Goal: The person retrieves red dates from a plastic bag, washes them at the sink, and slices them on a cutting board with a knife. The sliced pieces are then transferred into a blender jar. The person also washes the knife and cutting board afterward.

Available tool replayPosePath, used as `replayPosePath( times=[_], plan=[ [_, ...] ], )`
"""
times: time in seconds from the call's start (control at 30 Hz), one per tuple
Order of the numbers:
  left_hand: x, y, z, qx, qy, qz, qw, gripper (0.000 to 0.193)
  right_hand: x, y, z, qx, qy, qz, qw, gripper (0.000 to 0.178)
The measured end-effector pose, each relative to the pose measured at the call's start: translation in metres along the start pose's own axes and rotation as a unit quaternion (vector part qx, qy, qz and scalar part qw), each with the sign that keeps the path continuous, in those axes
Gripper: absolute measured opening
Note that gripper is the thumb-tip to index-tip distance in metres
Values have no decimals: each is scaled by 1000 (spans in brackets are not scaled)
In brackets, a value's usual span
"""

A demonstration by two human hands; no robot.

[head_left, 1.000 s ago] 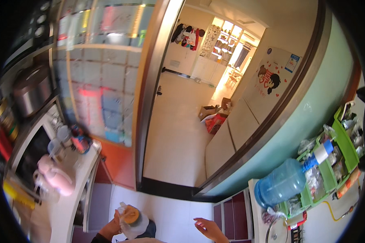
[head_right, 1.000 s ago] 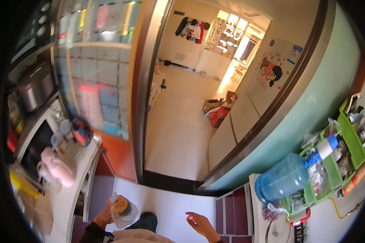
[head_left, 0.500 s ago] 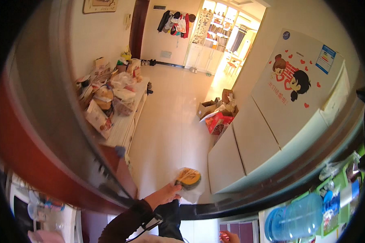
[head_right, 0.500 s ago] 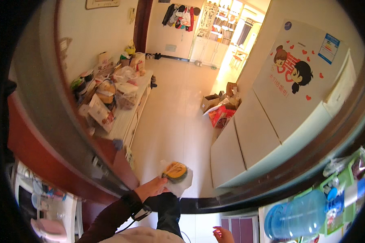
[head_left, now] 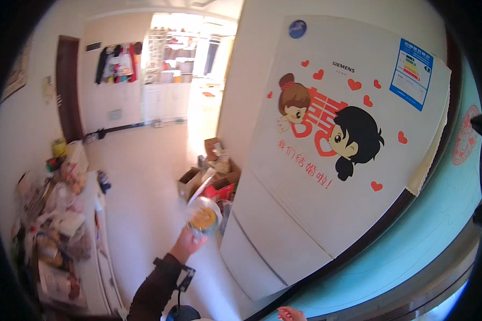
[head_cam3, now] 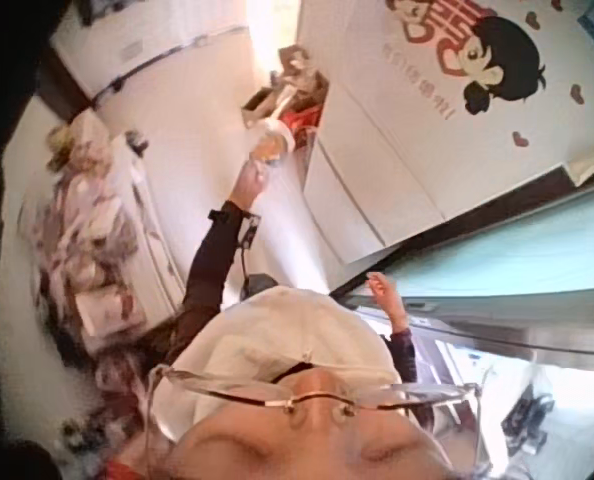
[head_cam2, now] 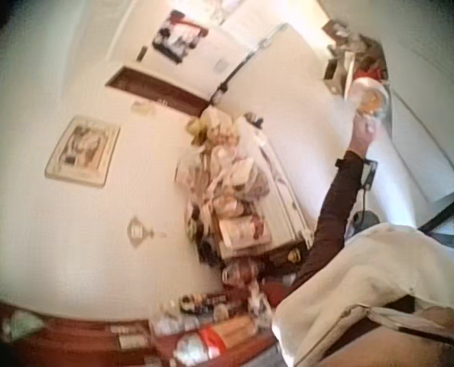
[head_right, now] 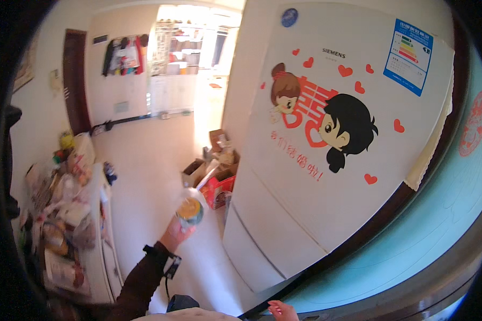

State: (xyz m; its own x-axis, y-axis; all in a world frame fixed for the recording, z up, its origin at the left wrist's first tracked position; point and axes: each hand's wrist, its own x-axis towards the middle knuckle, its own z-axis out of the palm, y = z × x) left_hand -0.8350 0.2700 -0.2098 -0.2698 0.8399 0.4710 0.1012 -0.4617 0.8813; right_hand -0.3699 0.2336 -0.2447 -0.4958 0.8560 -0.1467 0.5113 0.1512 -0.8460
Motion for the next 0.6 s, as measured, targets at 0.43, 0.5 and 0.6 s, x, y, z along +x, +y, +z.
replayPosePath(
  times=[0.43,0.5,0.6],
  plan=[
    [474,-166,-1,-495,-294,-286,766,45,200,-139,103,-128,257,79,954,21],
    [482,-173,11,-458,-257,-314,791,42,229,-187,103,-114,277,92,950,21],
    [468,-162,12,-453,-223,-265,821,41,262,-252,99,-122,311,67,940,18]
  ],
)
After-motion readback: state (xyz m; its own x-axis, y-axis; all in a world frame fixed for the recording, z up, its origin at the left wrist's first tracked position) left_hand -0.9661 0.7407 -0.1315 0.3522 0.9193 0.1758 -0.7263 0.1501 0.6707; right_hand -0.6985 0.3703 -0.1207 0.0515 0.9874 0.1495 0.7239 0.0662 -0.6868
